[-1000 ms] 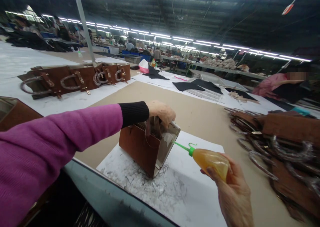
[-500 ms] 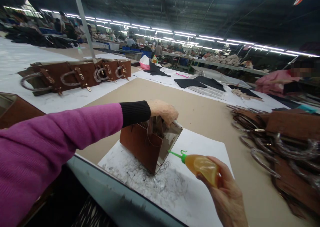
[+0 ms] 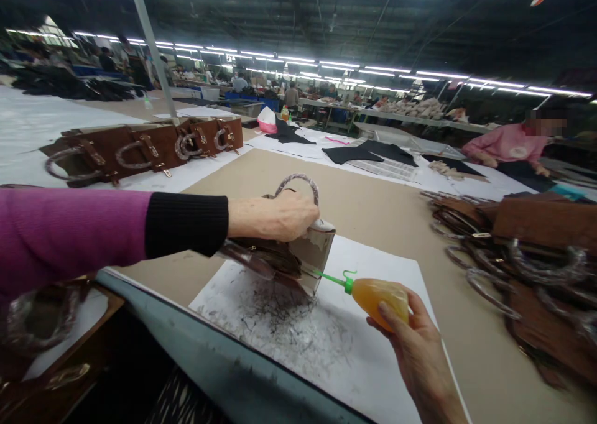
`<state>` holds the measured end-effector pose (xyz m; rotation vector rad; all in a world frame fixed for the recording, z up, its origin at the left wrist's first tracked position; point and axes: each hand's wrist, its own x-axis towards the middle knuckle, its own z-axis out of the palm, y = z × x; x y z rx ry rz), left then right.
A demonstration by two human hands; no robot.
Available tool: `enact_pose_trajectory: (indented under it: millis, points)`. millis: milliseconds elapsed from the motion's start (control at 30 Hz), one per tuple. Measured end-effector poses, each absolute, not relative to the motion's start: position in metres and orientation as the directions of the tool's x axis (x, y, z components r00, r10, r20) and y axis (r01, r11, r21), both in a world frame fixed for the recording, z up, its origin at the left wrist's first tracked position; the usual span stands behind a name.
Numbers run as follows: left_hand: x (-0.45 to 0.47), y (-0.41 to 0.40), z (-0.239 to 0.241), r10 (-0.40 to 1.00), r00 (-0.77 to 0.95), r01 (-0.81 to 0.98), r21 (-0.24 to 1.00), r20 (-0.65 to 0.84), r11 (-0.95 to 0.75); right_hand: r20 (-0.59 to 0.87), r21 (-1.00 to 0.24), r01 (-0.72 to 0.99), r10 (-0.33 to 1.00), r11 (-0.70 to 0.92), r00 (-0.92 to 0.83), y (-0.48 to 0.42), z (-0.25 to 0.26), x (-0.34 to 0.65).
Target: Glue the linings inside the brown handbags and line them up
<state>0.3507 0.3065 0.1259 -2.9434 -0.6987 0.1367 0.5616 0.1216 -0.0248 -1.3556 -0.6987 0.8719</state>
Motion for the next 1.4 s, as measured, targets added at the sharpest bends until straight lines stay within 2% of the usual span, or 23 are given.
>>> enact_pose_trajectory:
  millis: [67,300,533,700,1033,1233,1400]
  points:
    - [0.351,0.296,0.114,0.498,0.864,0.484,-0.145,-0.080,-0.863,-0.053,-0.996,-0.093,0.844,-0.003,0.534,0.124,-0.033,0.563]
    - [0.344,0.287,0.084,0.518,0.855,0.517,-0.113,0.027,-0.848,-0.001,-1.000,0.024,0.823,-0.018,0.568,0.128,-0.052,0.567]
    - [0.339,0.285,0.079,0.493,0.868,0.496,-0.135,0.059,-0.858,0.068,-0.993,0.116,0.826,0.004,0.560,0.147,-0.051,0.568]
    - [0.336,0.278,0.080,0.469,0.882,0.471,-0.153,0.052,-0.869,0.065,-0.990,0.142,0.845,-0.013,0.531,0.151,-0.049,0.568]
    - [0.320,0.268,0.070,0.384,0.919,0.394,-0.204,0.091,-0.896,-0.075,-0.995,0.021,0.875,-0.097,0.478,0.139,-0.051,0.573]
    - [0.308,0.255,0.056,0.386,0.912,0.407,-0.211,0.137,-0.888,-0.164,-0.986,-0.079,0.862,-0.144,0.480,0.135,-0.055,0.578]
    - [0.308,0.253,0.056,0.379,0.914,0.402,-0.209,0.146,-0.891,-0.189,-0.982,-0.087,0.863,-0.168,0.469,0.132,-0.055,0.579]
